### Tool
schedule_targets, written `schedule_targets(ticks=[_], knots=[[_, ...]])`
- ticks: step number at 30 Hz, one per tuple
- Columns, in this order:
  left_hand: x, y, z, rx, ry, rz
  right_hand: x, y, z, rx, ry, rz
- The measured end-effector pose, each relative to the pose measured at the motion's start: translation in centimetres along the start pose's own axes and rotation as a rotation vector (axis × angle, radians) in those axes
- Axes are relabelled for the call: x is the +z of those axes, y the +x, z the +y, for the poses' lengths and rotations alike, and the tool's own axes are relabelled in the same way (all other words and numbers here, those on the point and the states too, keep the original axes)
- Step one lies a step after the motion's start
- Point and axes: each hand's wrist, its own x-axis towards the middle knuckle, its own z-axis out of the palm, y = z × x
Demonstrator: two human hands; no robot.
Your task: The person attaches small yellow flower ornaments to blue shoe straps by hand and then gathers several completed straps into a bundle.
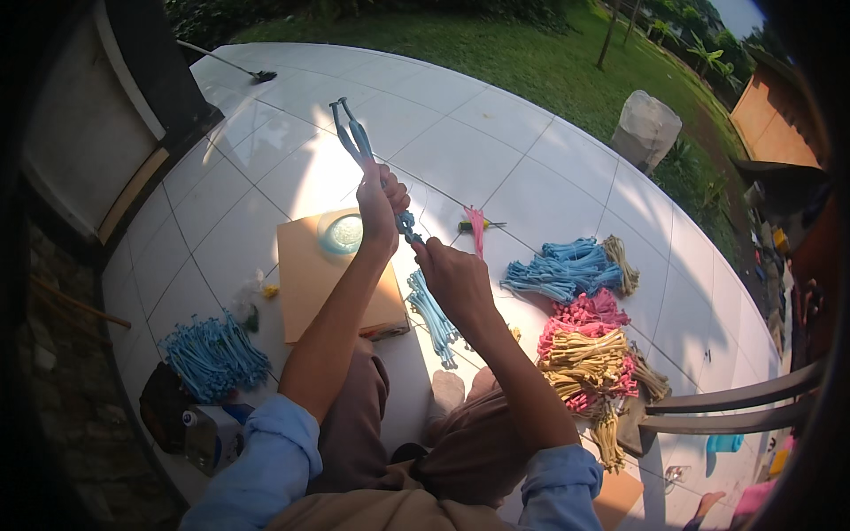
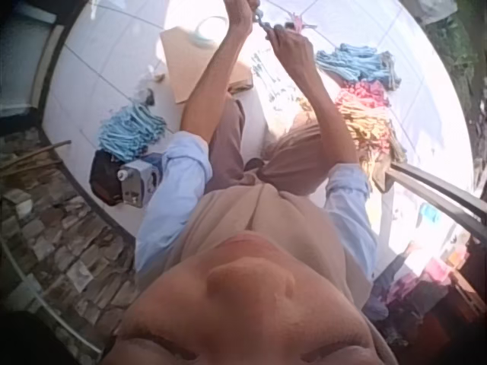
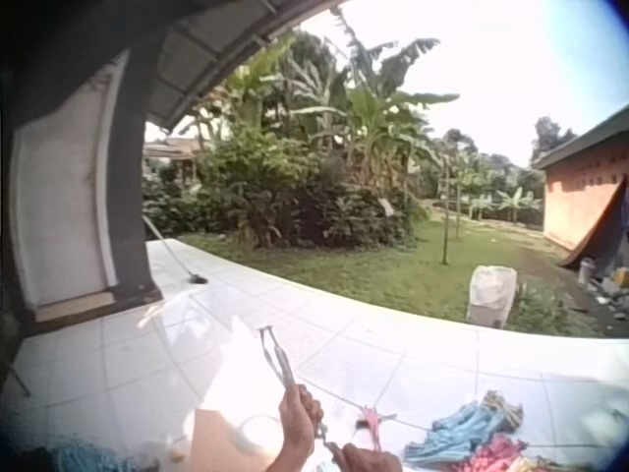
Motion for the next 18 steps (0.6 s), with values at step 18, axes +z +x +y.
schedule_targets(ticks=[18], knots=[[-2.1, -2.2, -3.6, -0.102, 0.606, -0.510, 0.9, 0.9, 7.5, 0.293, 0.611, 0.062]])
